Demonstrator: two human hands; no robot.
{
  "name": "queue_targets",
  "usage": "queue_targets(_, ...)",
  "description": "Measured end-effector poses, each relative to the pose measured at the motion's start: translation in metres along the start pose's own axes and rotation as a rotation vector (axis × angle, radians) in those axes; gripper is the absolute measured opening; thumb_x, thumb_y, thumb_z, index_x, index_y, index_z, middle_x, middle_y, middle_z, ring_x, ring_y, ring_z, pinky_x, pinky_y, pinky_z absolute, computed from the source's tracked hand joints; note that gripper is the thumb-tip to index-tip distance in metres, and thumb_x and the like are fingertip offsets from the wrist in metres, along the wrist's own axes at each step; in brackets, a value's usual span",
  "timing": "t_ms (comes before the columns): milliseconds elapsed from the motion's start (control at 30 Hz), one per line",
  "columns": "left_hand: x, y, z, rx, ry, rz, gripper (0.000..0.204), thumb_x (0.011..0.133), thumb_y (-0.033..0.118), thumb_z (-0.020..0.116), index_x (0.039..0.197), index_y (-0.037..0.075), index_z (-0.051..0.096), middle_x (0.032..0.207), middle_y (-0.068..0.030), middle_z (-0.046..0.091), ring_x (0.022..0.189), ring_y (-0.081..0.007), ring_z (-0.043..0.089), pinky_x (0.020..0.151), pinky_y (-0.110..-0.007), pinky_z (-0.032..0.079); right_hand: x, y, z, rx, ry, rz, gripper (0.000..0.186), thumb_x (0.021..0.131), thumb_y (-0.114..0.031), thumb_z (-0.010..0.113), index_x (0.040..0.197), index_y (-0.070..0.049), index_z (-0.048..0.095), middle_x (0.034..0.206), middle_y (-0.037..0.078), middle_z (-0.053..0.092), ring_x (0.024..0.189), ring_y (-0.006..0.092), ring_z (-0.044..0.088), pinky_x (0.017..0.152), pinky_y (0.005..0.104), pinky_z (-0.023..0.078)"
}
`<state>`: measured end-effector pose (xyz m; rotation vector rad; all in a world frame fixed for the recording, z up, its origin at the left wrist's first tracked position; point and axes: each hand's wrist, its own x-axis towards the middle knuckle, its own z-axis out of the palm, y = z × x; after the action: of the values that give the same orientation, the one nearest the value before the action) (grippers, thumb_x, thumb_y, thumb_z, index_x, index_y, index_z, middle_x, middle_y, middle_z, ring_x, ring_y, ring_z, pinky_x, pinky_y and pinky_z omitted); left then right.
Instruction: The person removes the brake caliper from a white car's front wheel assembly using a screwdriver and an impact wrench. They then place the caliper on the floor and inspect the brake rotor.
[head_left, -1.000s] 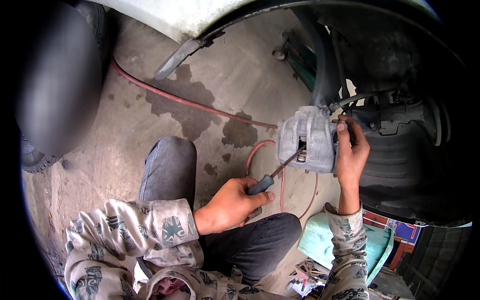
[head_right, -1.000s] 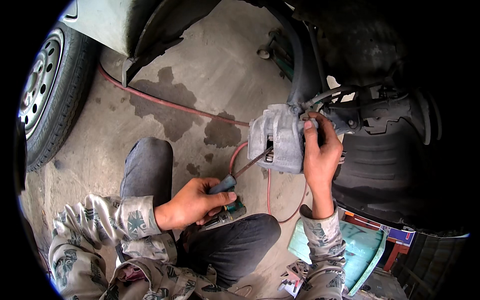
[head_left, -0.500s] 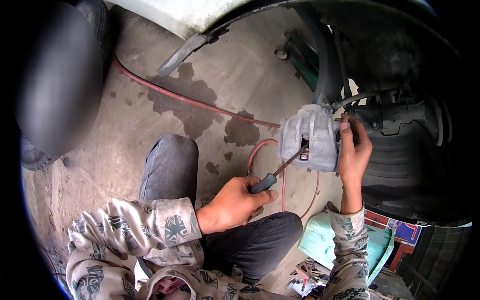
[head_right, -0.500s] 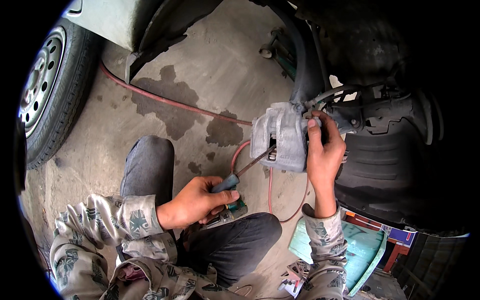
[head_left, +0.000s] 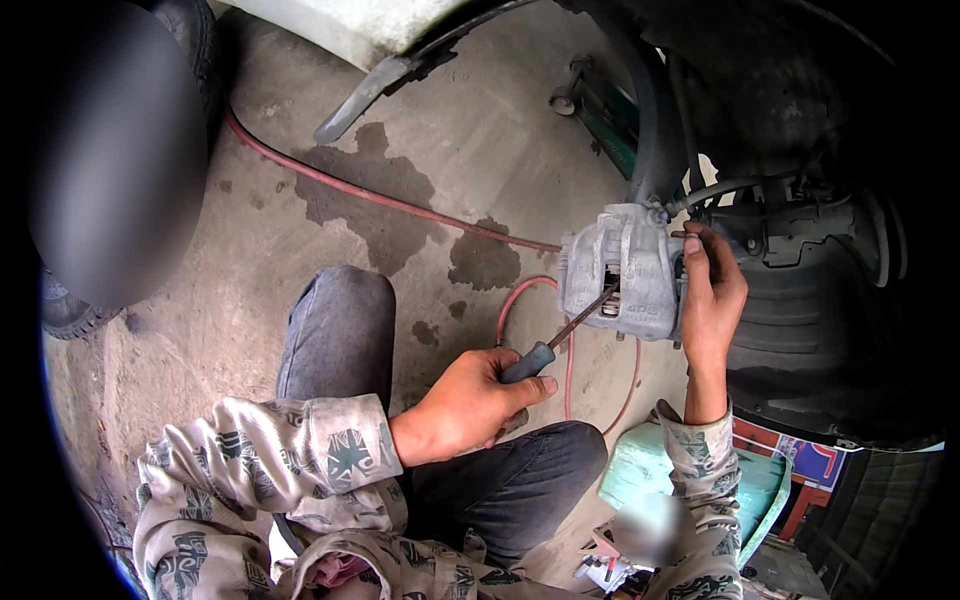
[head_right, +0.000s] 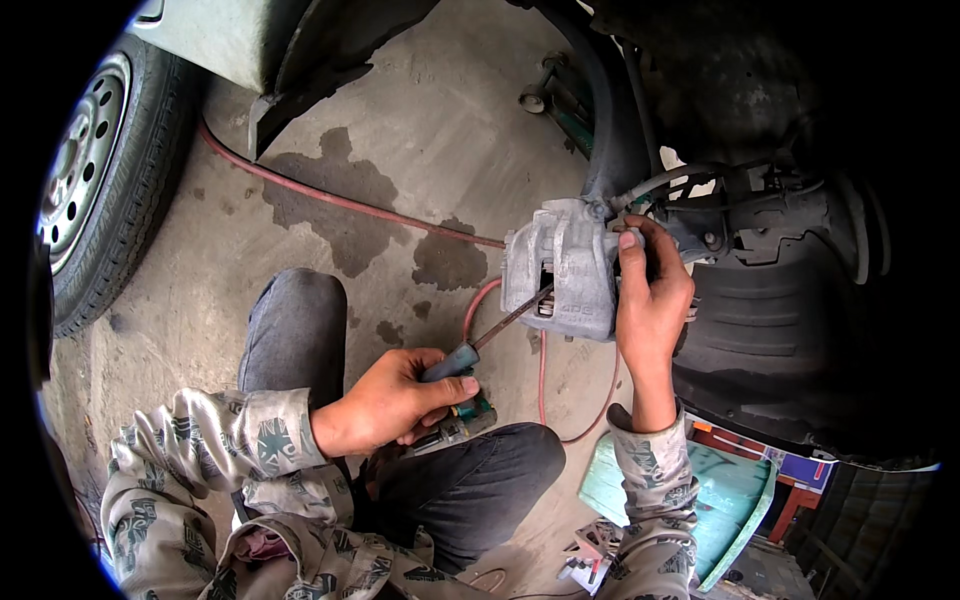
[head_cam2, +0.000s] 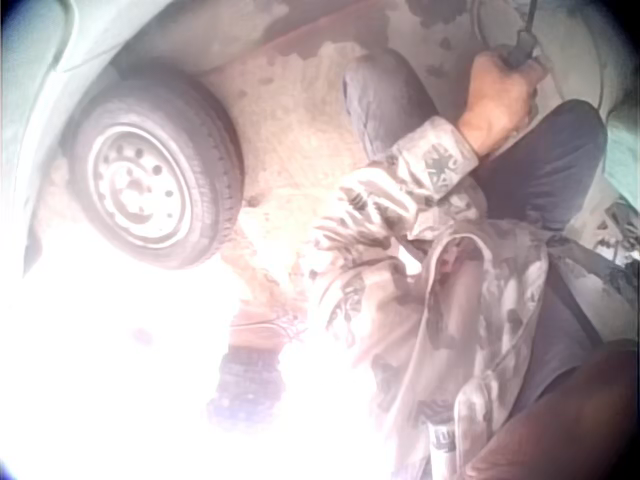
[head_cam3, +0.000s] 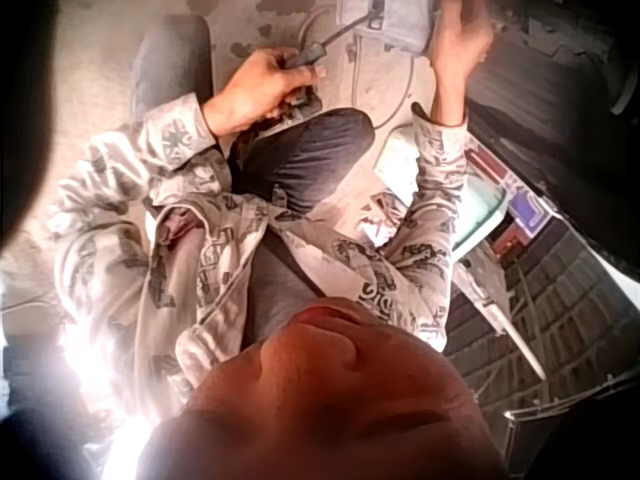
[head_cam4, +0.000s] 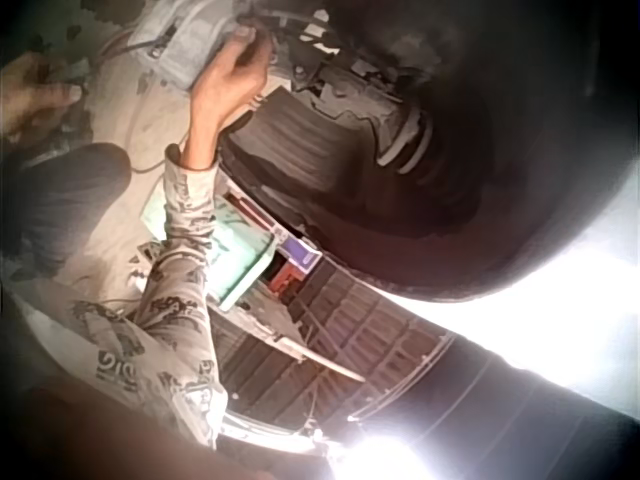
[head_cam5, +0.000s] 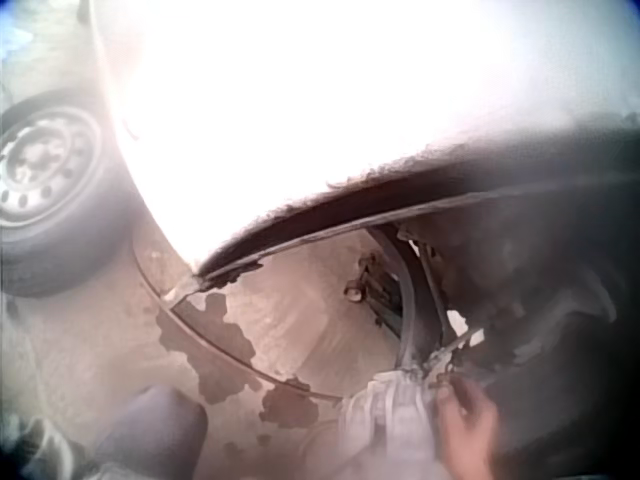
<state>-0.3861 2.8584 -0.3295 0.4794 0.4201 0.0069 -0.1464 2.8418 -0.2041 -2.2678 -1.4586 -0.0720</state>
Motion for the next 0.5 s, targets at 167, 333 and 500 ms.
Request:
queue_targets(167, 0.0005, 0.0008, 0.0011, 0.010, 0.003, -0.012, 0.032, 0.091, 0.028, 0.071, 0.084, 0.001, 0.055, 0.054, 0.0011, 0.048, 0.039, -0.0077, 0.043, 0.037, -0.027, 0.031, 0.0002, 0.0018, -0.0016, -0.010, 0.002, -0.001, 0.030, 0.096, -0.021, 0.061, 0.111, 0.005, 0.066, 0.098, 0.013, 0.069, 0.090, 0.0160, 0.060, 0.085, 0.0280, 0.046)
queue_targets(333, 0.0004, 0.0002, 0.0003, 0.034, 0.008, -0.002, 0.031, 0.092, 0.028, 0.071, 0.084, 0.001, 0.056, 0.054, 0.0015, 0.048, 0.039, -0.0076, 0.043, 0.038, -0.027, 0.032, -0.0010, -0.0040, -0.0017, 0.000, -0.021, 0.059, 0.029, 0.097, -0.020, 0.060, 0.111, 0.005, 0.067, 0.101, 0.007, 0.068, 0.095, 0.0117, 0.055, 0.090, 0.0248, 0.042)
queue_targets(500, -0.0010, 0.0002, 0.0002, 0.043, 0.012, -0.004, 0.030, 0.092, 0.028, 0.070, 0.085, 0.002, 0.057, 0.055, 0.0020, 0.048, 0.040, -0.0071, 0.043, 0.038, -0.026, 0.033, -0.0014, -0.0045, -0.0012, -0.007, -0.016, 0.043, 0.029, 0.097, -0.019, 0.059, 0.111, 0.005, 0.067, 0.100, 0.007, 0.068, 0.094, 0.0115, 0.055, 0.089, 0.0245, 0.042)
